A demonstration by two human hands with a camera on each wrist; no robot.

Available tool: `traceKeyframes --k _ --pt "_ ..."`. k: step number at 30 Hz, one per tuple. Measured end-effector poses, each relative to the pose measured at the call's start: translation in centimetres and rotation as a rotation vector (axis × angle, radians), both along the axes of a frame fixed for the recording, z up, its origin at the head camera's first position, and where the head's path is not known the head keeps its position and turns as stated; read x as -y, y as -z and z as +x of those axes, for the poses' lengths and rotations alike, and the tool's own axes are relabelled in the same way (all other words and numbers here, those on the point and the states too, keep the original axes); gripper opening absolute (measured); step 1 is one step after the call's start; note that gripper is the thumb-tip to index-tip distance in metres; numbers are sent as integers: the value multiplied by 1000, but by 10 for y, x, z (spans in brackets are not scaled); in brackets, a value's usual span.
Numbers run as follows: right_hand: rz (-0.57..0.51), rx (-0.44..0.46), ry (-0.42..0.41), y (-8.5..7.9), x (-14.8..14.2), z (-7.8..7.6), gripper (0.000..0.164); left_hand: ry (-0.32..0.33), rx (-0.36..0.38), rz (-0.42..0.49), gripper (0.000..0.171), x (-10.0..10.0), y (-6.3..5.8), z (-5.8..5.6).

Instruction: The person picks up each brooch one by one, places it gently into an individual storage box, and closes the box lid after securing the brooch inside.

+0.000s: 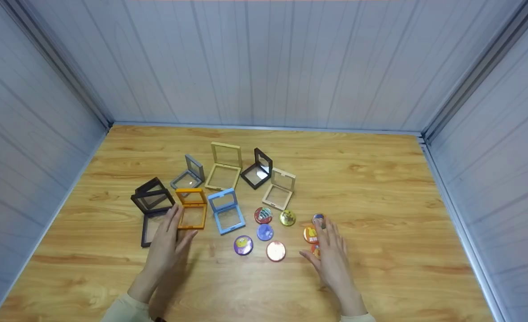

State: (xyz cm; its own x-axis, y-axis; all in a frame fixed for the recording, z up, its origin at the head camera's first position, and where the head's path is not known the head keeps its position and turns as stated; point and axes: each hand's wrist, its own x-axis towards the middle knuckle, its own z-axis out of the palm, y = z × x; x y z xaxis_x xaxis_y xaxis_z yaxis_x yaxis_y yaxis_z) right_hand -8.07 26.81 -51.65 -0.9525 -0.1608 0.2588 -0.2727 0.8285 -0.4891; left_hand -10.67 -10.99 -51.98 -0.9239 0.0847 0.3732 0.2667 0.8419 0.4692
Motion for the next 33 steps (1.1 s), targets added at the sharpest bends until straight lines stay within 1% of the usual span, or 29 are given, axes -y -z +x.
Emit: traceKeyframes --k 3,9,12,14,17,21,24,29,33 --pt "-35 -31 -10 2 3 0 78 8 -46 39 63 -2 1 -1" --pt "-145 -95 -35 6 10 -1 74 34 -170 110 57 -6 6 -8" --pt "-180 -121 -41 7 15 -2 72 38 -196 144 53 -8 8 -13" --pt "-192 -138 -43 8 18 -2 70 37 -194 170 51 -11 9 -15" --pt "-195 -158 -40 9 22 -2 67 33 -171 203 49 -14 11 -19" --pt "-187 -168 -26 11 28 -1 64 22 -151 231 45 -19 12 -24" --pt "-190 -156 -15 13 32 -1 63 15 -134 260 43 -23 13 -28" --pt "-206 -142 -22 18 38 -1 62 11 -105 330 42 -28 16 -36" --pt "-203 -115 -28 21 44 -1 62 6 -100 370 40 -32 19 -43"
